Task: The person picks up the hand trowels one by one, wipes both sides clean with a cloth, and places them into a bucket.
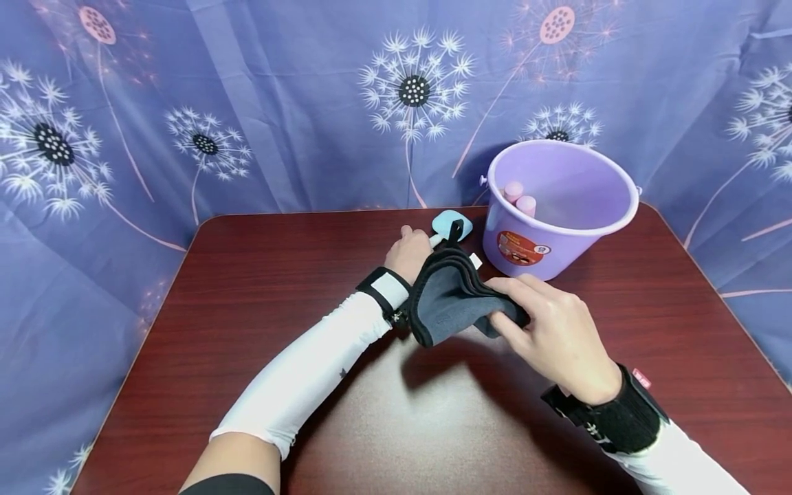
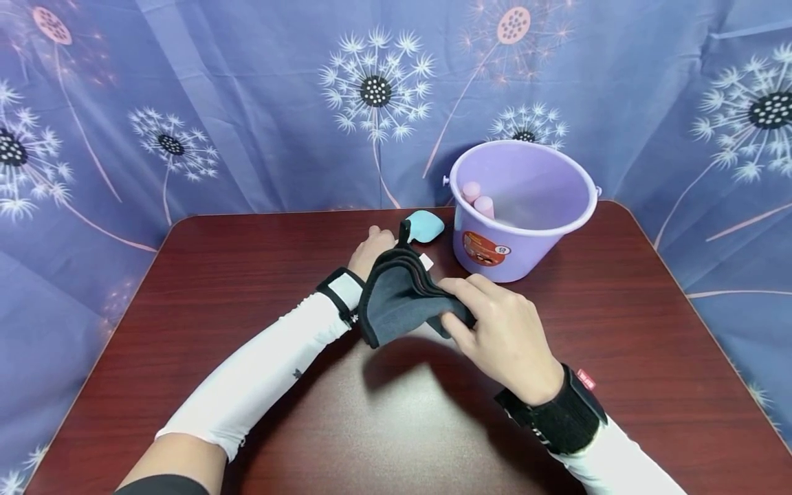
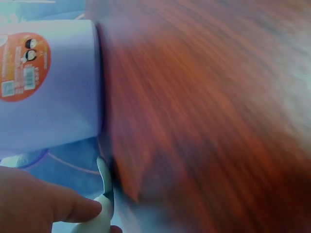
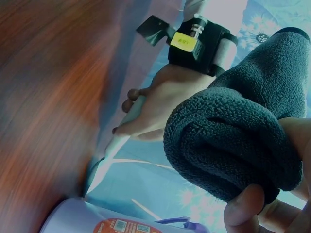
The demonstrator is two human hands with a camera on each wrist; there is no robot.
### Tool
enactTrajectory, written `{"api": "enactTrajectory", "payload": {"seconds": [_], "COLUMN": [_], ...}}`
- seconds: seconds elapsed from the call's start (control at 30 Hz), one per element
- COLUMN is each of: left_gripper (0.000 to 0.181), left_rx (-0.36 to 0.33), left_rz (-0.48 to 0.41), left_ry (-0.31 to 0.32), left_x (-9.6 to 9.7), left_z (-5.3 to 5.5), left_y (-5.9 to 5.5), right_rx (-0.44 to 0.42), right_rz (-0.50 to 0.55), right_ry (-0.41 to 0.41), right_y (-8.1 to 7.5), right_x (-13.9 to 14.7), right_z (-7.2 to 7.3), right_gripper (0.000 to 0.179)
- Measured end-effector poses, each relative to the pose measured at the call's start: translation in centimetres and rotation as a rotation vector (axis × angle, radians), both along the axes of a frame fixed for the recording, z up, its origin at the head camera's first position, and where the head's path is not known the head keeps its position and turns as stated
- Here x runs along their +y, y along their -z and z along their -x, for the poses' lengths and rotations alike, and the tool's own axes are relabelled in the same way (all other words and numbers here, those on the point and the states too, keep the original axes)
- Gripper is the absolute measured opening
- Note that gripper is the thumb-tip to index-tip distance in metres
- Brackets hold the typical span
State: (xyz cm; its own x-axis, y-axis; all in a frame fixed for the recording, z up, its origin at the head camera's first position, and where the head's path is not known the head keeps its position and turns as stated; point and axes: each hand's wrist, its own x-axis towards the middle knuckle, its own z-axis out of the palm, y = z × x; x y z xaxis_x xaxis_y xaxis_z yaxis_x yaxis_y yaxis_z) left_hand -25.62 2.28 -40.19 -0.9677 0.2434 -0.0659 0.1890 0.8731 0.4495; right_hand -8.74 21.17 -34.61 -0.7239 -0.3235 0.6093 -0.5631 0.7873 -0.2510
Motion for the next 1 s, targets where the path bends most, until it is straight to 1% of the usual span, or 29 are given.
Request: {"api": "enactTrajectory", "payload": {"seconds": [0.13,0.27,0.33,0.43,0.53,0.67,0.87,1.0], "left_gripper": [0.021,0.02,0.02,0.021,0.02,0.02,0.022,0.021], "left_rx": [0.067,0.12,0.145,0.163,0.212,0.3,0.377,0.452], "left_rz": [-0.005,0.01,0.012,0.011,-0.004,-0.022,-0.036,-0.054], "left_ry": [0.027,0.046,0.054,0.051,0.048,0.067,0.107,0.131], "left_x": [-1.4,-2.7,-3.4,-4.5,-5.8,-7.4,-9.2,-10.3], "left_z": [-0.4,-1.3,-1.5,-1.9,-2.4,-3.4,-5.1,-6.4], "left_y": [-0.3,-1.5,-1.9,-2.6,-3.2,-4.1,-5.3,-5.9], "right_rx": [-0.006,-0.006,-0.005,0.0,0.01,0.05,0.094,0.124], "right_rz": [-0.006,-0.011,-0.014,-0.017,-0.016,-0.003,-0.002,0.002], "right_ry": [-0.001,-0.006,-0.006,-0.005,-0.013,-0.026,-0.024,-0.02], "right_y": [0.0,-0.1,-0.2,-0.3,-0.5,-0.8,-1.4,-1.7], "right_x": [-0.1,-0.2,-0.2,-0.3,-0.4,-0.6,-0.6,-0.7], "right_z": [0.2,0.4,0.5,0.7,0.9,1.4,2.3,2.8], "right_gripper": [0.032,0.032,0.031,0.031,0.031,0.032,0.031,0.029]}}
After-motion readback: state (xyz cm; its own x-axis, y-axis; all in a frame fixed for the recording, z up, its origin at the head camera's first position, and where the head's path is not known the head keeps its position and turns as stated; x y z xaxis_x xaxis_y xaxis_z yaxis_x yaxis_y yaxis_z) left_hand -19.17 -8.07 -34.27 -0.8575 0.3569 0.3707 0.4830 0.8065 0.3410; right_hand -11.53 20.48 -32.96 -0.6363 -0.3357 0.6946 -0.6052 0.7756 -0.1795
